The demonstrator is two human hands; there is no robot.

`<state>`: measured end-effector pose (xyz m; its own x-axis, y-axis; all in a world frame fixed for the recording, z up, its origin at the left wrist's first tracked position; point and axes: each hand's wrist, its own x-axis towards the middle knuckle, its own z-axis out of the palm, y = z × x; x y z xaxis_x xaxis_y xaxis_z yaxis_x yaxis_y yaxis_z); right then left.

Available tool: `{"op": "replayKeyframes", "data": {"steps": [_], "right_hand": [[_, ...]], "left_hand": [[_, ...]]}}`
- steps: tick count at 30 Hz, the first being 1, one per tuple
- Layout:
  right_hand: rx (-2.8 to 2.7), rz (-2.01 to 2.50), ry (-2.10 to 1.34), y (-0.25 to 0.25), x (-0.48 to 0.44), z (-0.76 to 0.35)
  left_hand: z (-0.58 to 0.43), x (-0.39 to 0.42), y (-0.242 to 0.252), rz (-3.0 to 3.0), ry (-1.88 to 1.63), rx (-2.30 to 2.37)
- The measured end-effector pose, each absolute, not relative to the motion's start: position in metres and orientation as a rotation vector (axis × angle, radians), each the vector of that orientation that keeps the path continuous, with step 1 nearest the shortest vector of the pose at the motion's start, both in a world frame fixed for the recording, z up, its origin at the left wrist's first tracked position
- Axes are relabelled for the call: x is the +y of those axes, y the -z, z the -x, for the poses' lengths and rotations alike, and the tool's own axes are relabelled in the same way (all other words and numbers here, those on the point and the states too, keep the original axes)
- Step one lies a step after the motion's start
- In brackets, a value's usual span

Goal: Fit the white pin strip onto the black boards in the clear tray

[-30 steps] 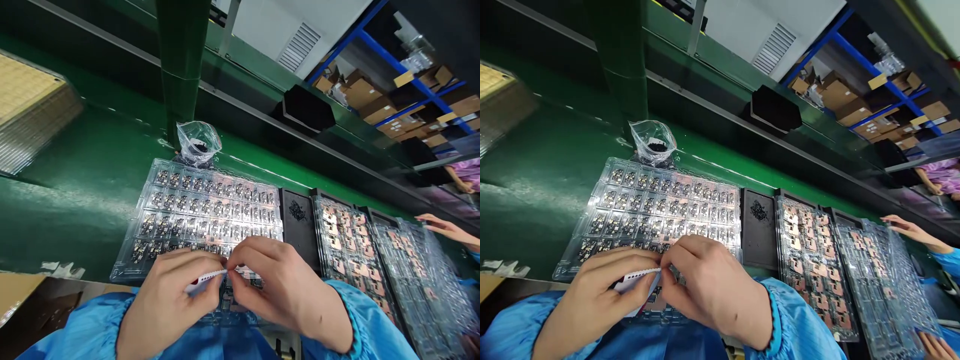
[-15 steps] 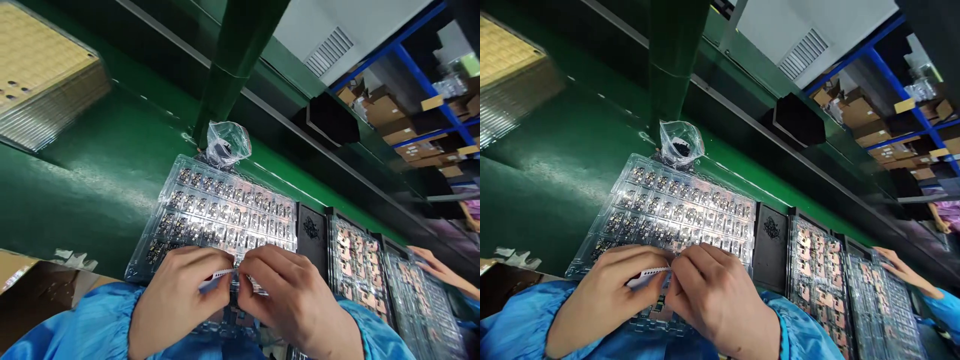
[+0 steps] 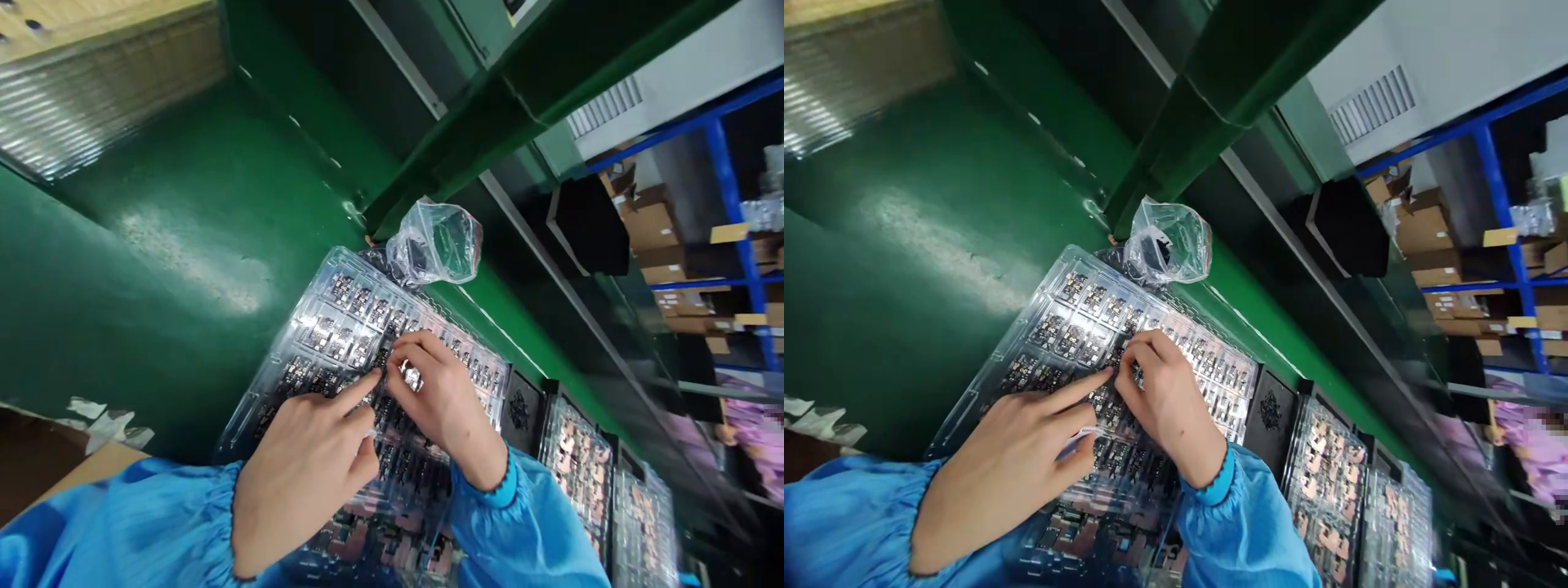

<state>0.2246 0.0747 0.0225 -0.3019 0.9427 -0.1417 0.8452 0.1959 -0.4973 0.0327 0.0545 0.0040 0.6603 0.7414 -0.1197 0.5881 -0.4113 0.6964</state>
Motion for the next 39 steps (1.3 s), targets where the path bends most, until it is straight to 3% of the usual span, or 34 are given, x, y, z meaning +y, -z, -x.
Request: {"op": "replayKeyframes", "data": {"steps": [8,13,21,39], "right_hand": [[-2.213,1.776,-0.909,-0.045,0.082,-0.221],[-2.247,1.709,-0.846,-0.045,0.090,-0.212],[-2.380,1.718,-0.777,-0.029,0.094,-0.205],[-2.562,2.019,-0.647,-0.026,0.104,-0.185]], "left_hand": [[-0.025,0.052,0.001,-2.052,-0.383,0.992],[-0.018,0.046,-0.006,-2.097,-0.579,1.065],[-0.026,0.052,-0.001,-2.207,-0.398,1.119],[-0.032,0.056,0.003,-2.235,-0.346,1.111]]}}
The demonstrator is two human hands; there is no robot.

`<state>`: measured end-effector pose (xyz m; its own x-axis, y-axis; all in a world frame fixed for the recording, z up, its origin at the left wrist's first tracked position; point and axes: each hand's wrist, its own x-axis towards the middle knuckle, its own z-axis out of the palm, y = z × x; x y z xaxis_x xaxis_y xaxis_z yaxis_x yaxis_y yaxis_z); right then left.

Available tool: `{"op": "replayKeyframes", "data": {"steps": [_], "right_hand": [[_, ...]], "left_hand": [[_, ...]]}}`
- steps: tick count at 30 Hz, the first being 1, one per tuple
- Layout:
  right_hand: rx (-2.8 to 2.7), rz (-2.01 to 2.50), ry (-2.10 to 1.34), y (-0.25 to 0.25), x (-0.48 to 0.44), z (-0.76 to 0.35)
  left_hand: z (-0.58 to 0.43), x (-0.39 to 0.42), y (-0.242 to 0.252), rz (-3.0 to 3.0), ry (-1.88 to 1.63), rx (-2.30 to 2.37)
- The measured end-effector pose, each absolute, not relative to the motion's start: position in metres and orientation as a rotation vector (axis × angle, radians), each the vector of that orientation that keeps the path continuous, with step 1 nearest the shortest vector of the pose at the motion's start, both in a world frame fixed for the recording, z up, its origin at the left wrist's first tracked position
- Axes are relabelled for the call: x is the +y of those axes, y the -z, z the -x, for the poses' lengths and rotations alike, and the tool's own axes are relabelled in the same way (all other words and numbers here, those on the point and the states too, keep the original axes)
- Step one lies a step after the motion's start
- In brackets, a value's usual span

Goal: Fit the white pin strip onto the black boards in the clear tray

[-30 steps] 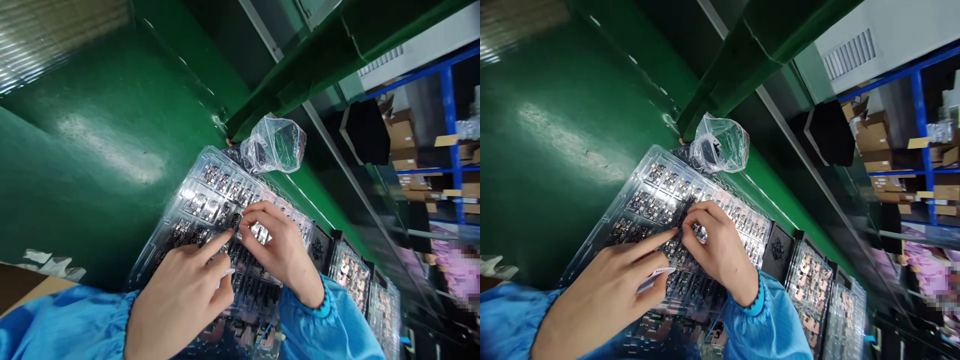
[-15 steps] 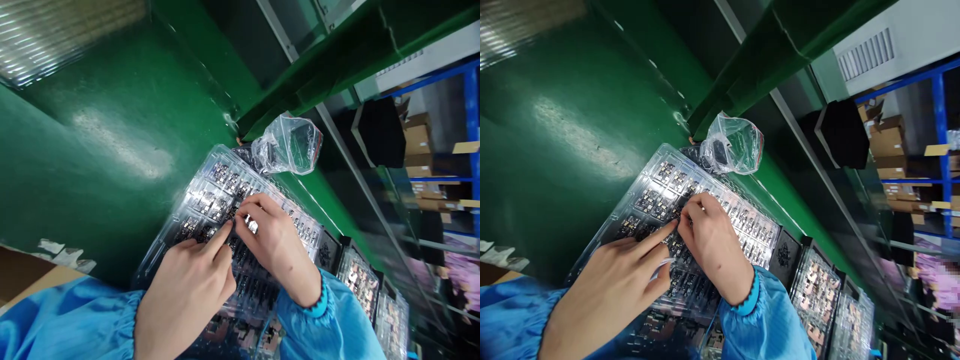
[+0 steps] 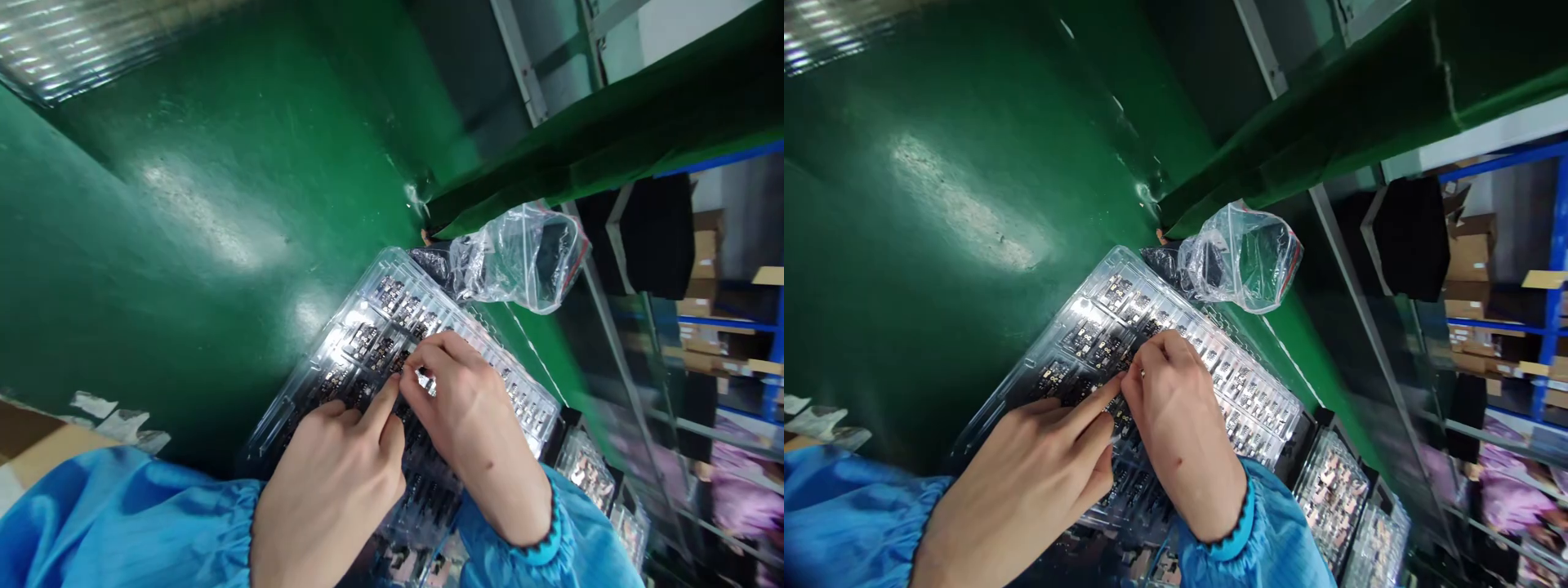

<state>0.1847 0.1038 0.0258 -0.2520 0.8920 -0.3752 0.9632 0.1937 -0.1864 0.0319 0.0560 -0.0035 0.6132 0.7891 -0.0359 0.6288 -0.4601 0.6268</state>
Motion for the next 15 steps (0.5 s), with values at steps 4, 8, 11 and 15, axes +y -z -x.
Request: {"op": "replayKeyframes", "data": {"steps": [4,8,11,15], "right_hand": [[2.193,-1.860,0.622,-0.027,0.110,-0.183],[2.123,-1.948,0.756,-0.033,0.118,-0.188],[2.129,-2.001,0.987,-0.045,0.118,-0.199],[2.198,-2.081,1.062,-0.071,0.106,-0.212]], "left_hand": [[-0.032,0.057,0.005,-2.221,-0.351,1.095],[-0.029,0.057,0.004,-2.210,-0.380,1.079],[-0.026,0.058,0.003,-2.153,-0.415,1.090],[-0.023,0.056,0.004,-2.118,-0.430,1.074]]}}
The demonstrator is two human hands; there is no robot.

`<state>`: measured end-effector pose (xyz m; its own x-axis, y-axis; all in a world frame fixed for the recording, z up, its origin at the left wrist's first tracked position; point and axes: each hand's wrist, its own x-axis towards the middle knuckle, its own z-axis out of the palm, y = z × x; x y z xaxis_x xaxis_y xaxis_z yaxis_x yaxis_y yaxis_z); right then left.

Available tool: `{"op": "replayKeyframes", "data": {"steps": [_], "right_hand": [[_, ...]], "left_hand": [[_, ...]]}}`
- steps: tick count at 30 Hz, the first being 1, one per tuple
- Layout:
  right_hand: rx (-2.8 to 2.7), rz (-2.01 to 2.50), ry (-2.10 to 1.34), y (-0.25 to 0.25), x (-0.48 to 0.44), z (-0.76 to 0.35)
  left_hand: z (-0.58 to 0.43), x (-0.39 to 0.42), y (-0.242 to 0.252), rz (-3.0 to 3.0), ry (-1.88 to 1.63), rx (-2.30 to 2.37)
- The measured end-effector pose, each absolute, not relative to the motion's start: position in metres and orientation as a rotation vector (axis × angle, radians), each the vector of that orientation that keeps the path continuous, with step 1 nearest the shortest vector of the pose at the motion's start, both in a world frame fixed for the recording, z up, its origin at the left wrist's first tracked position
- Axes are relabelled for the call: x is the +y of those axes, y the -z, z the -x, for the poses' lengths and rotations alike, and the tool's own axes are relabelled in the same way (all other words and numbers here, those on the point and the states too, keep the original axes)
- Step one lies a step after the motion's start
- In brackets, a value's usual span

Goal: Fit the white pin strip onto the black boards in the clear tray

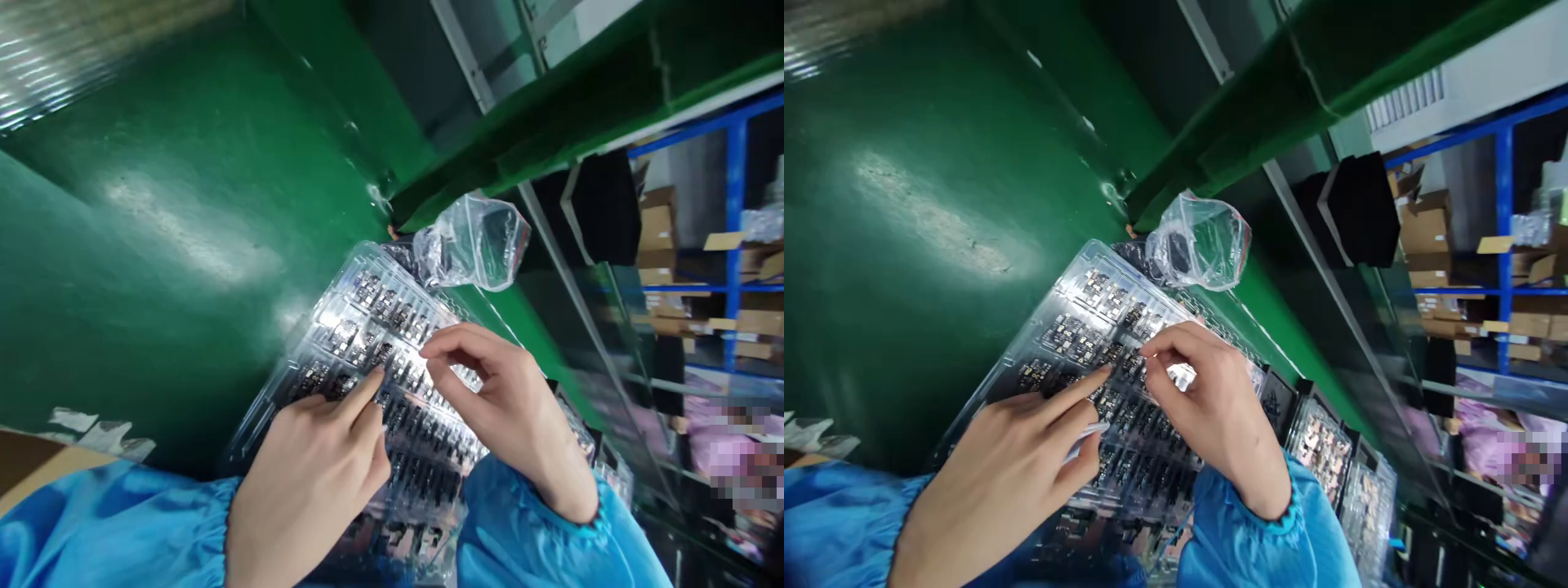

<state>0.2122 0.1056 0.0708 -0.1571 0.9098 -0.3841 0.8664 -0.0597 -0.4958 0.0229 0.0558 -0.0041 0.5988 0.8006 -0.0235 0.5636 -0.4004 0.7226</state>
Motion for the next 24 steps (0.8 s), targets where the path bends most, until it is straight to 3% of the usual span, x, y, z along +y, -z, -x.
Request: {"op": "replayKeyframes", "data": {"steps": [7,15,24], "right_hand": [[-2.123,1.775,-1.058,-0.103,0.063,-0.211],[-2.119,1.449,-1.128,-0.085,0.025,-0.195],[-2.163,1.415,-1.146,-0.085,0.008,-0.192]], "left_hand": [[0.002,0.046,0.001,-1.833,-0.515,1.005],[0.016,0.032,-0.023,-1.646,-0.513,0.912],[0.012,0.018,-0.033,-1.671,-0.493,0.961]]}}
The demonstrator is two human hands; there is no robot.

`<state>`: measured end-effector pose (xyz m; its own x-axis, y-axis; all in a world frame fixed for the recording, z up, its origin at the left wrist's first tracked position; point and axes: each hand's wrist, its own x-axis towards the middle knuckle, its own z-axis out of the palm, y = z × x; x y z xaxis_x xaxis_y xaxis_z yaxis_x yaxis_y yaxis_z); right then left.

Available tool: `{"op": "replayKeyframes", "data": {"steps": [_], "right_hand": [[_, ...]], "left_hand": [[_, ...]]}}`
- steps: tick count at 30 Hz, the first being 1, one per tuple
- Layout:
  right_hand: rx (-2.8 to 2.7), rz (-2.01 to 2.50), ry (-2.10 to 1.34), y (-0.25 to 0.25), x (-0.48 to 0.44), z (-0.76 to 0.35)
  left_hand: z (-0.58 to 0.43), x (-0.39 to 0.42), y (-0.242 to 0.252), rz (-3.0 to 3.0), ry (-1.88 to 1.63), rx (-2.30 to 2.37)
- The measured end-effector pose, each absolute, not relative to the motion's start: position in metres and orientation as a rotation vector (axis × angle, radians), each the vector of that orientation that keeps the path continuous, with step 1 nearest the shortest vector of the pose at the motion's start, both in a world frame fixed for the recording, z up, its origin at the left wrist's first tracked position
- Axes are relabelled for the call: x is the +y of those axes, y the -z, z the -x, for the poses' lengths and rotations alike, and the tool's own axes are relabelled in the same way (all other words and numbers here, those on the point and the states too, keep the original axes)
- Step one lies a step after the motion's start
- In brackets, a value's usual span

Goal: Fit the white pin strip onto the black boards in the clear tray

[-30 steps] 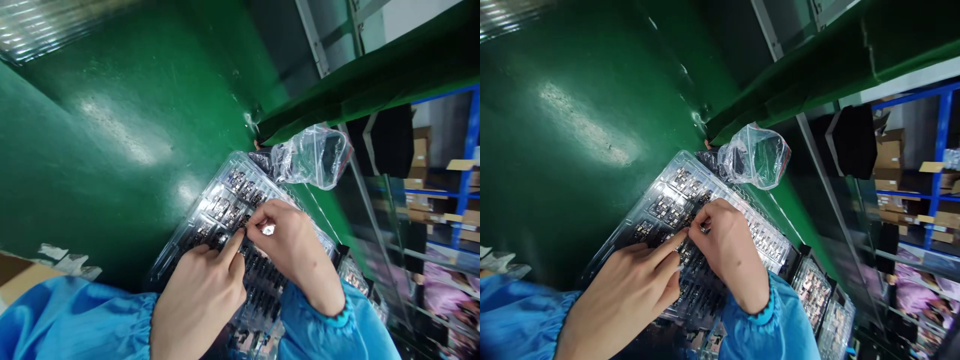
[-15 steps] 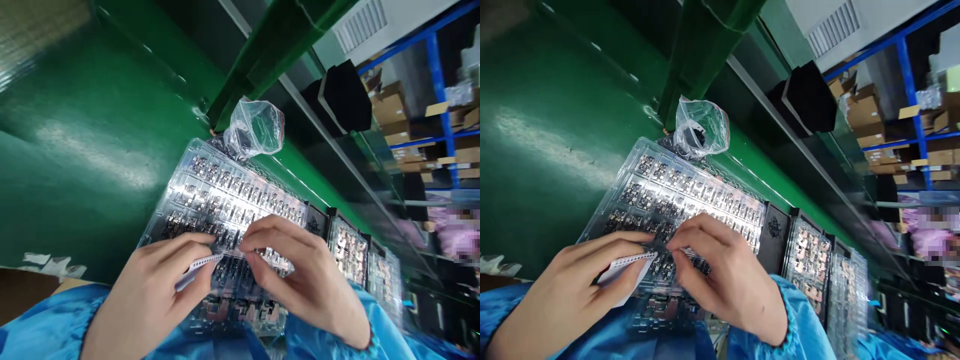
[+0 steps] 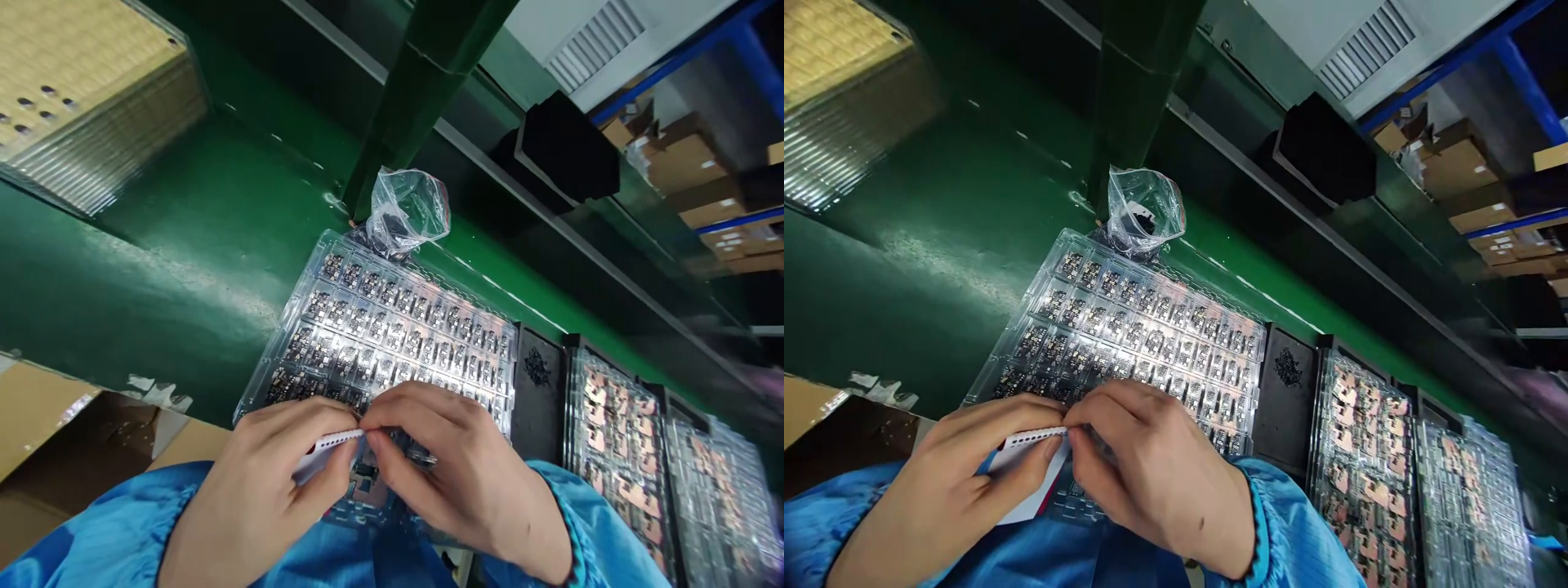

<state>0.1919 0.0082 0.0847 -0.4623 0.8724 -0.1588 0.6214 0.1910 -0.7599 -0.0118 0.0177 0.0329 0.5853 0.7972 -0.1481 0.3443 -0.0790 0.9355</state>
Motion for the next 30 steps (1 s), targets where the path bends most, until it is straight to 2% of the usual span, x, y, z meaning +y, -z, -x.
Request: {"op": "replayKeyframes", "data": {"steps": [8,15,21,30], "right_hand": [[-2.208,1.466,-1.077,-0.085,0.003,-0.189],[-2.545,1.396,-0.567,-0.080,-0.003,-0.178],[-2.364,1.462,-0.719,-0.082,0.025,-0.186],[-2.358,1.816,-0.598,-0.015,0.092,-0.179]], "left_hand": [[0.014,0.013,-0.033,-1.711,-0.480,0.940],[0.013,0.011,-0.027,-1.681,-0.433,0.935],[0.018,0.028,-0.024,-1.710,-0.405,1.029],[0.002,0.064,-0.008,-2.169,-0.245,1.201]]}}
